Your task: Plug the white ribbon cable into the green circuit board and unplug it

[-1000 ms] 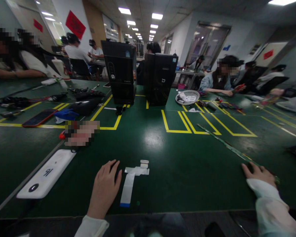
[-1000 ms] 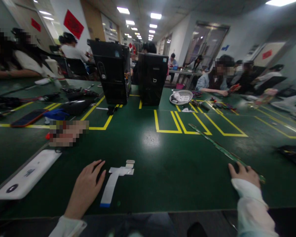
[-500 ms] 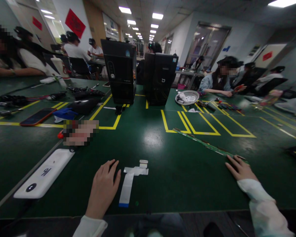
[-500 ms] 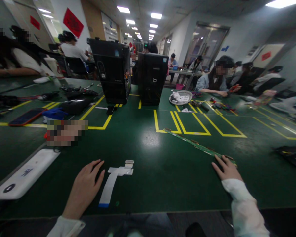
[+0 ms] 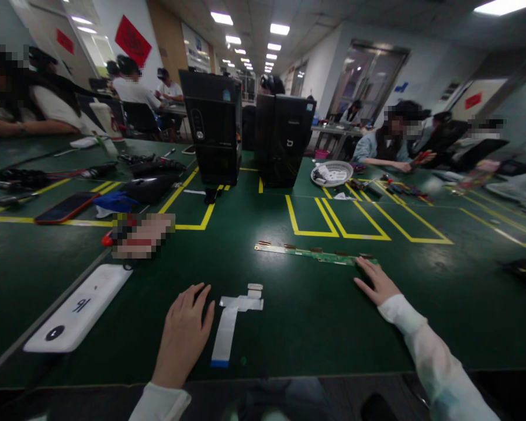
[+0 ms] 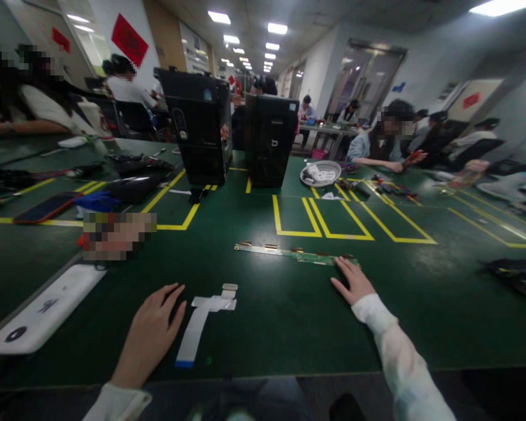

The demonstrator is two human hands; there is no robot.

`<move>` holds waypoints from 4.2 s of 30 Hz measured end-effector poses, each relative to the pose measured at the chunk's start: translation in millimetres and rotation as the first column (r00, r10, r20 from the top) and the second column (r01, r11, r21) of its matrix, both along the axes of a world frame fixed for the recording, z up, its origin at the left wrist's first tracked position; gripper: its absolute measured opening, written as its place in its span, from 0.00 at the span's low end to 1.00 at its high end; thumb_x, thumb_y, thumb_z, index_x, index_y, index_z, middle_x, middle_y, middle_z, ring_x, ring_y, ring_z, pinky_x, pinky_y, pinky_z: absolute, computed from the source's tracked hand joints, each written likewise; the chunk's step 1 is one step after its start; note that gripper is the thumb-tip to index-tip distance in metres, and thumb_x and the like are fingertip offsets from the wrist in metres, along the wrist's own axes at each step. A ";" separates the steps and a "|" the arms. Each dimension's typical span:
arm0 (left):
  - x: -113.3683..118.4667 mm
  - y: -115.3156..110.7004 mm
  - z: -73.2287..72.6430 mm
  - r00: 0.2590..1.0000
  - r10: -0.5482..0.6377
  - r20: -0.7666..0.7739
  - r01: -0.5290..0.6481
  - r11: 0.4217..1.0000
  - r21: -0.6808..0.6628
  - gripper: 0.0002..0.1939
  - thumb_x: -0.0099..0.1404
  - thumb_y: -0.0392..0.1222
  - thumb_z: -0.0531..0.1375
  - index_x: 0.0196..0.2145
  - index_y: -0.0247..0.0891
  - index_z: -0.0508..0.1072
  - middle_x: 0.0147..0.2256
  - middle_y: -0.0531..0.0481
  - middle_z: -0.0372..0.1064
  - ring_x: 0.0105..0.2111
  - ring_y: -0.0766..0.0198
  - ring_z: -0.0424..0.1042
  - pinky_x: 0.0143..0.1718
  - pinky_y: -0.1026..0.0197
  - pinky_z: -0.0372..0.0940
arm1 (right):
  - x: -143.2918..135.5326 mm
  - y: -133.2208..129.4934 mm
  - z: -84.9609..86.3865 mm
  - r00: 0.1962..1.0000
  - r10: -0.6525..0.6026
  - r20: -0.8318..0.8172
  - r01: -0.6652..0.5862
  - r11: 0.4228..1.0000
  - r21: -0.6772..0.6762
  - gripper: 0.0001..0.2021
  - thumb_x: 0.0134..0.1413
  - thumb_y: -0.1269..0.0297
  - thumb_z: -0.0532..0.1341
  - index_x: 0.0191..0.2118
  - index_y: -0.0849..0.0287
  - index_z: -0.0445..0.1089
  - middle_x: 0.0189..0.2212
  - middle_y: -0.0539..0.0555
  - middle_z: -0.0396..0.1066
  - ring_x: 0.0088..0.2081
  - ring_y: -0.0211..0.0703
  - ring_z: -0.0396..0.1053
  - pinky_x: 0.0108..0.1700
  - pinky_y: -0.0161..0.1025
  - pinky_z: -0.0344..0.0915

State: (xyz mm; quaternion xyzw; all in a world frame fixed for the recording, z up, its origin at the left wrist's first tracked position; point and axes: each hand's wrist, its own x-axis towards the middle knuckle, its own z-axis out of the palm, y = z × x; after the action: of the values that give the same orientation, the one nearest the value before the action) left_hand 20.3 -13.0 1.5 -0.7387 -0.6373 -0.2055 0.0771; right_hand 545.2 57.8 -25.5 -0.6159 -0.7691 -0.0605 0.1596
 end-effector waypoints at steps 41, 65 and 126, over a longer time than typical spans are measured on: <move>-0.6 0.0 -1.1 1.000 0.006 0.017 -0.005 1.000 -0.008 0.21 0.69 0.46 0.49 0.53 0.33 0.69 0.51 0.37 0.67 0.53 0.49 0.66 0.53 0.45 0.62 | -197.9 37.3 17.4 0.898 0.429 -0.094 -0.426 0.903 0.052 0.21 0.65 0.56 0.47 0.56 0.58 0.65 0.51 0.61 0.69 0.56 0.51 0.62 0.61 0.59 0.52; 19.4 -5.3 14.6 0.986 -0.164 0.041 0.162 0.986 0.035 0.19 0.69 0.42 0.49 0.52 0.36 0.70 0.52 0.41 0.68 0.55 0.51 0.65 0.57 0.45 0.61 | -215.3 17.3 15.8 0.827 0.550 -0.116 -0.551 0.834 0.021 0.24 0.61 0.54 0.52 0.59 0.60 0.62 0.56 0.64 0.63 0.58 0.54 0.58 0.59 0.57 0.57; 110.0 18.9 5.6 0.942 -0.322 -0.092 0.317 0.946 -0.062 0.20 0.70 0.37 0.48 0.57 0.29 0.64 0.57 0.37 0.64 0.57 0.54 0.64 0.56 0.51 0.63 | -212.3 16.9 14.4 0.810 0.567 -0.148 -0.575 0.818 -0.013 0.27 0.59 0.53 0.57 0.60 0.59 0.61 0.61 0.63 0.58 0.62 0.56 0.54 0.62 0.60 0.50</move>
State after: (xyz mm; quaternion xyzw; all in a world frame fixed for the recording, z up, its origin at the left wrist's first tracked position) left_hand 130.3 5.9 7.1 -0.8432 -0.5091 -0.1628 0.0574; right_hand 332.9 74.7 -11.2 -0.3633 -0.9072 0.0548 0.2050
